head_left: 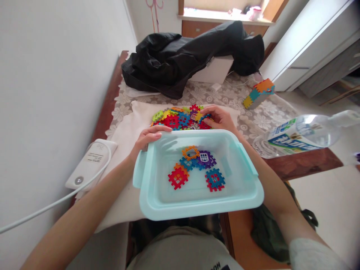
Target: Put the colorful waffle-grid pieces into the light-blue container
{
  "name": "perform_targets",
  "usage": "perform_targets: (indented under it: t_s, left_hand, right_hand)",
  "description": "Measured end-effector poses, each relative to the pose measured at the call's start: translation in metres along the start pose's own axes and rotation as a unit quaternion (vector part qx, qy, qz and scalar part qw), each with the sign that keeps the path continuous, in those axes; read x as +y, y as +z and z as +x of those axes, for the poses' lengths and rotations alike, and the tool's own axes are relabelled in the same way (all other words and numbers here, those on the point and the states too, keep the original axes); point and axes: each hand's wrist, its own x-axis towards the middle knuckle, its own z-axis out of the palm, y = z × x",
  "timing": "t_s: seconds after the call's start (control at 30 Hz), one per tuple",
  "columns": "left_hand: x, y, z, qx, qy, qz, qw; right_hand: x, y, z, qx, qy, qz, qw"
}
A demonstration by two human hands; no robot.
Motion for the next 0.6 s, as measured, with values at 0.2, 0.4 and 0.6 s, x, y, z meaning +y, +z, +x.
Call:
perform_targets:
  t_s: [0.2,0.4,0.6]
  left_hand:
    - [-0.003,-0.004,0.004,0.006,-0.012,-0.01,1.0]
    - [-0.001,-0.002,0.002,0.003,-0.013,-0.014,1.0]
    - [-0.003,-0.003,0.002,-0.001,0.0,0.004,1.0]
  right_hand:
    - [0.0,0.0,0.001,-0.068,0.024,-0.093,0.993]
    - [0.0,-0.007,0.005,-0.152,0.011,-0.137,0.979]
    - [0.004,-0.016,0.007,-0.144,-0.002,-0.134,0.98]
